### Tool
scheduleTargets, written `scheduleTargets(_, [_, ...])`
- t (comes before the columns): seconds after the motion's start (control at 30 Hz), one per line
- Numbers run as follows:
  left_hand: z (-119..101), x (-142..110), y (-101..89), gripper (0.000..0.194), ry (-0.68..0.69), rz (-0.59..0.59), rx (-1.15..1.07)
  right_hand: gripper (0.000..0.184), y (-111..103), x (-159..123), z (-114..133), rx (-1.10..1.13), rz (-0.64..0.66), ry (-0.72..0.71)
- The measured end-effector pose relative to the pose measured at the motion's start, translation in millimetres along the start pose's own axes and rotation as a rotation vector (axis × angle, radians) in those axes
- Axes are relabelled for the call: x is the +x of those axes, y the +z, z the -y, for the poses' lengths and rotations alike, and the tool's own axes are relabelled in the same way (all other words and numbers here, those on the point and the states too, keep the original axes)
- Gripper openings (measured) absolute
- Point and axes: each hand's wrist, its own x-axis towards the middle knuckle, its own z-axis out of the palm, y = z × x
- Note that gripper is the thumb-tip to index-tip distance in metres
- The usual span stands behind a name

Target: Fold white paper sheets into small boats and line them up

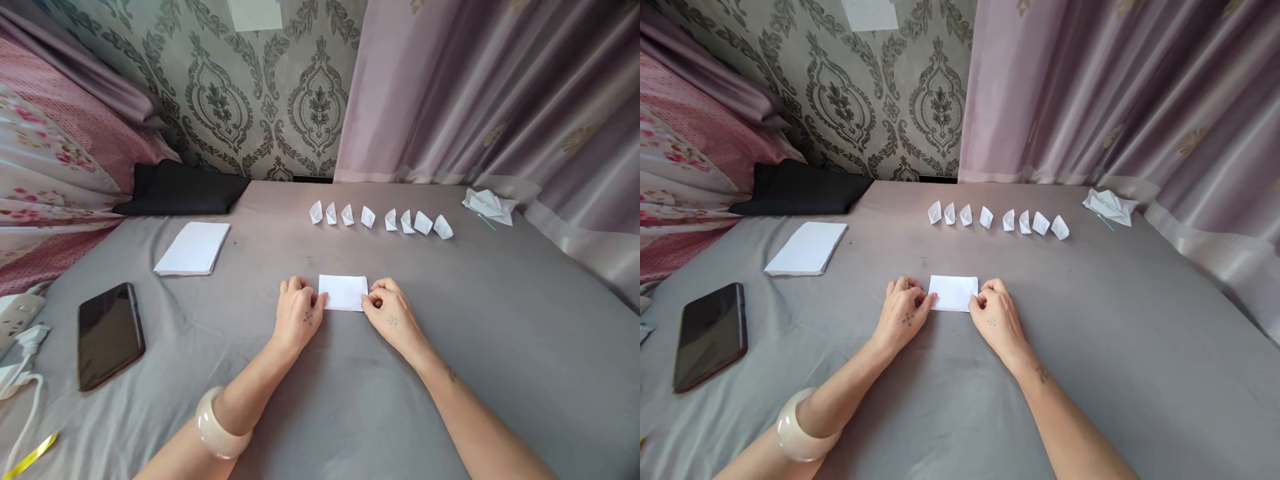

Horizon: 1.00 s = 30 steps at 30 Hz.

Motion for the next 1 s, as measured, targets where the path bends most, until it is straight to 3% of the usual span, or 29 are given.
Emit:
scheduleTargets(0.27, [-0.2, -0.5, -0.5, 0.032, 0.021, -0.025, -0.003, 0.023, 2.4, 0.1, 1.8, -0.038, -0.046, -0.015])
scheduleTargets(0.5, [-0.2, -2.1, -1.3, 0.034, 0.126, -0.031, 0.116, 0.020, 2.7, -2.2, 3.5, -0.117, -0.068, -0.039])
scheduleTargets(0.73, [-1.7, -2.6, -5.2, 0.020, 0.169, 0.008, 0.250, 0.006, -4.8, -4.2, 0.8, -0.055, -0.028, -0.098])
scheduleTargets(0.83, [-3.8, -3.8, -9.1, 0.026, 0.333, 0.026, 0.235, 0.009, -5.3, -3.1, -1.9, -0.048, 0.003, -0.129])
scheduleTargets(0.93, [-9.3, -7.3, -11.9, 0.031, 0.579, 0.142, 0.238, 0.011, -6.0, -3.3, -1.5, -0.083, 0.011, -0.133])
scheduleTargets(1.0, [-14.0, -10.9, -11.6, 0.029, 0.642, 0.200, 0.264, 0.015, -7.8, -6.6, 3.0, -0.143, 0.008, -0.174])
